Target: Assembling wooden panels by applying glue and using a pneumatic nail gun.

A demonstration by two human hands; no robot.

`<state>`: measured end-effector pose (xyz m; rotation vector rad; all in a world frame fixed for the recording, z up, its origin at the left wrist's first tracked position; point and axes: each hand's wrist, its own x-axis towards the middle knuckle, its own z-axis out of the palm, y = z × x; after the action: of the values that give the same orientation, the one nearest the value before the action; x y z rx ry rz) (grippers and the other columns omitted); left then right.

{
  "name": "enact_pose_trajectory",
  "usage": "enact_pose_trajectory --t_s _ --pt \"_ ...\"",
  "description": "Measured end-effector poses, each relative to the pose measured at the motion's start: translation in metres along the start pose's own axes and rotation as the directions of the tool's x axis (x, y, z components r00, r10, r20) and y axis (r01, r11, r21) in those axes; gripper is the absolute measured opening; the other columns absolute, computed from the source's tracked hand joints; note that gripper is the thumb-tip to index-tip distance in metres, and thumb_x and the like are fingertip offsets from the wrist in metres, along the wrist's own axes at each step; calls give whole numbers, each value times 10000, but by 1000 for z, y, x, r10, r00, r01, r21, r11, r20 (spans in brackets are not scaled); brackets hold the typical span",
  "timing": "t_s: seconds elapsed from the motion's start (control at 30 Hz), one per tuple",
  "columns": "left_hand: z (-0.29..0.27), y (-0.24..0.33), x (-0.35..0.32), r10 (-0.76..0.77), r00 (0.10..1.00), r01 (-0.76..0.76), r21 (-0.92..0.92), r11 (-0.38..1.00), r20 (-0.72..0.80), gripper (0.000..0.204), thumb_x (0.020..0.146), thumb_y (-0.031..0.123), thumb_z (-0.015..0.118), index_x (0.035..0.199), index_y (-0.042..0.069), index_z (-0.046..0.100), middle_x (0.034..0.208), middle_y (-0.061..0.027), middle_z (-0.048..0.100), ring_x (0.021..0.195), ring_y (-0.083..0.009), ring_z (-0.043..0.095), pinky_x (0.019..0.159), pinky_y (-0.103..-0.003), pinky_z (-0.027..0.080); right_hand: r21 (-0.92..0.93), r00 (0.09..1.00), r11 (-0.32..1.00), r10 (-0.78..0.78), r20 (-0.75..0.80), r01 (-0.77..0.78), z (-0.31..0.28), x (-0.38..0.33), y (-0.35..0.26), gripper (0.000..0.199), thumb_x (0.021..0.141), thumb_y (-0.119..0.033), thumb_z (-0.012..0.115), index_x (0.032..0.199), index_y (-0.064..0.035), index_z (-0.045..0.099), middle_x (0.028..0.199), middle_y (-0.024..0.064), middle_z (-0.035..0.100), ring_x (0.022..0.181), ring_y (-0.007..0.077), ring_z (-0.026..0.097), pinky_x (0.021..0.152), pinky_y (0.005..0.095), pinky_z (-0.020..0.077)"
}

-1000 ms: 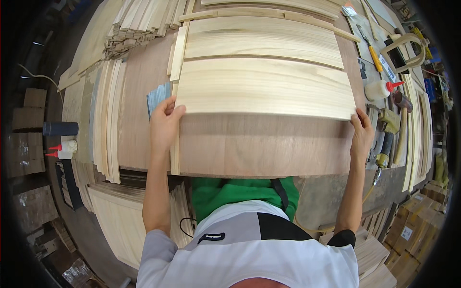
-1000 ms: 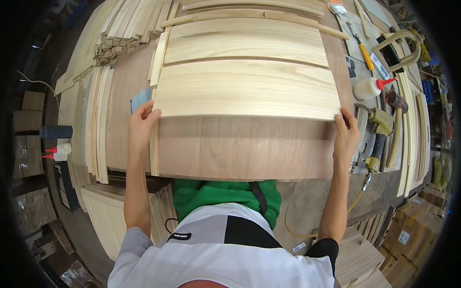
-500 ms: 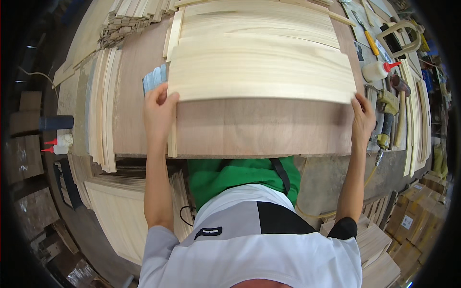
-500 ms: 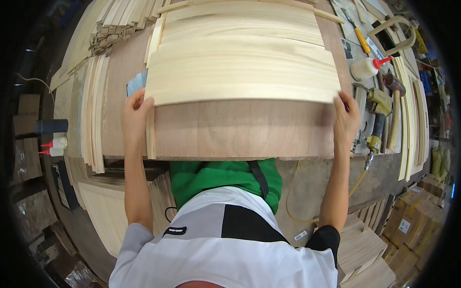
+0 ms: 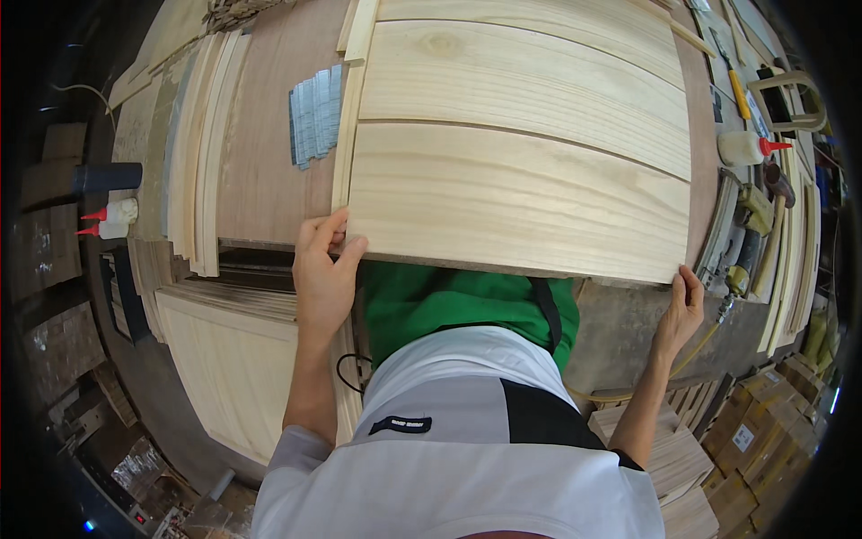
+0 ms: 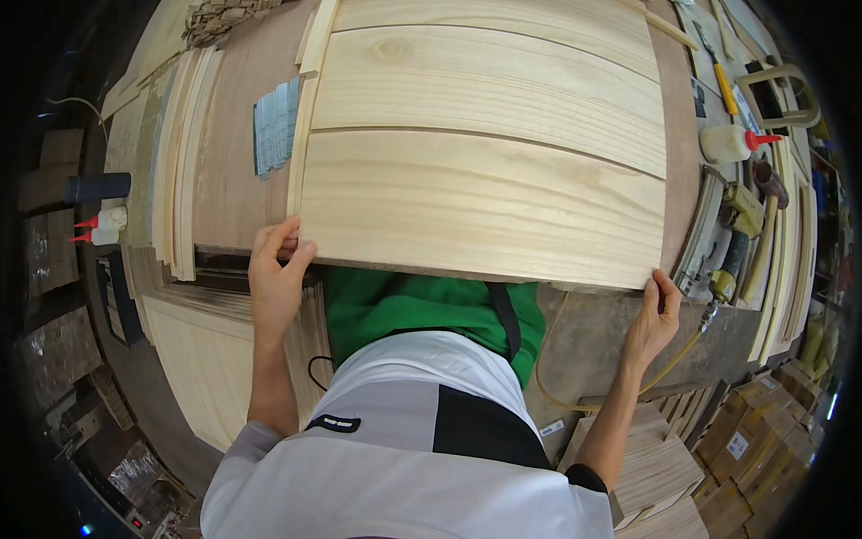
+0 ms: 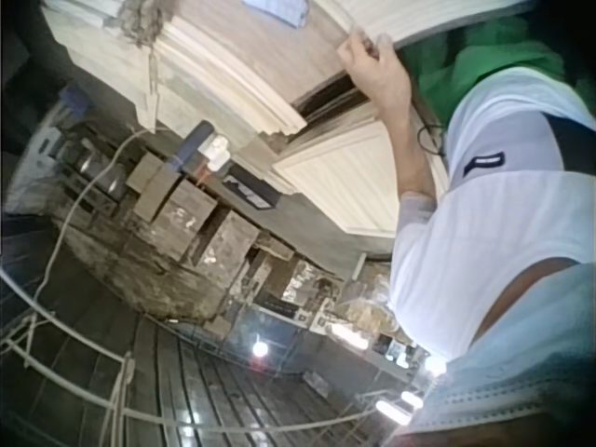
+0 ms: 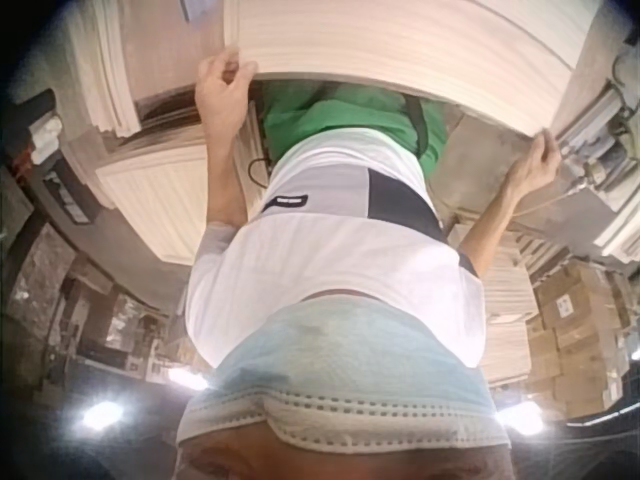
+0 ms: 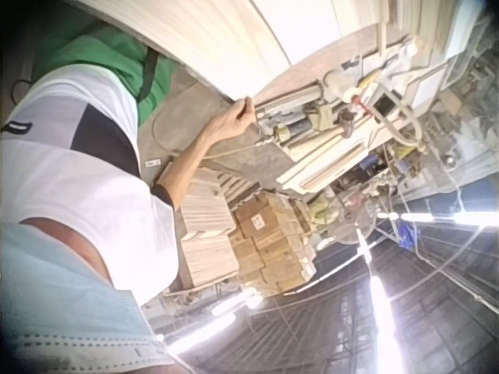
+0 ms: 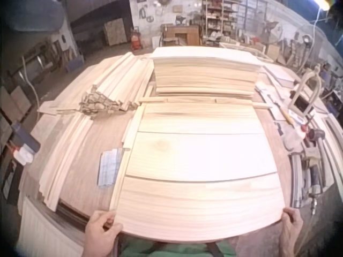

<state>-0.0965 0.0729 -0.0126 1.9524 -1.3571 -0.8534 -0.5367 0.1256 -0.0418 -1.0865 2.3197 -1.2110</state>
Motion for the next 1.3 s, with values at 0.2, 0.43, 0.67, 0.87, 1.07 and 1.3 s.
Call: enact_pose_trajectory --t_s 0.2,0.43,0.67,0.87,1.07,1.3 --pt "21 8 9 207 976 -215 316 924 59 431 791 66 691 1208 -2 605 1099 -117 565 1019 -259 548 901 -347 452 -165 991 979 -109 80 121 4 9 9 206 903 -80 621 1095 -10 643 1085 50 581 928 132 505 843 266 422" --pt "47 27 14 523 761 -627 226 746 384 736 702 372 782 1318 63 524 1467 -168 372 1376 -367 293 1114 -475 232 -285 980 943 -134 147 172 0 14 -2 245 906 -95 613 1132 -1 624 1082 62 589 957 158 525 864 275 426" --pt "60 27 35 602 603 -782 238 576 523 827 710 557 684 1356 77 495 1493 -177 329 1394 -407 243 1116 -537 195 -76 978 986 -139 153 151 31 81 -13 384 938 -168 561 1276 12 540 1181 113 608 1017 185 564 914 304 438" --pt "58 28 39 594 597 -785 237 573 540 855 699 556 691 1369 72 473 1497 -189 315 1394 -423 227 1114 -545 188 -35 969 990 -126 213 136 52 98 -27 409 933 -179 555 1301 -4 535 1207 126 601 1093 209 554 958 315 418" --pt "65 49 68 659 607 -792 276 544 443 882 642 536 747 1341 61 494 1478 -209 316 1383 -424 228 1099 -570 204 -57 972 988 -130 196 143 51 93 -25 398 930 -159 559 1308 -35 544 1229 135 597 1116 219 552 975 322 412" --pt "57 42 39 550 562 -799 235 553 618 843 691 546 703 1379 116 471 1518 -186 271 1392 -432 208 1097 -588 187 -197 957 952 -191 220 235 55 93 -14 394 933 -136 551 1321 -65 541 1268 140 569 1136 242 540 982 334 405"
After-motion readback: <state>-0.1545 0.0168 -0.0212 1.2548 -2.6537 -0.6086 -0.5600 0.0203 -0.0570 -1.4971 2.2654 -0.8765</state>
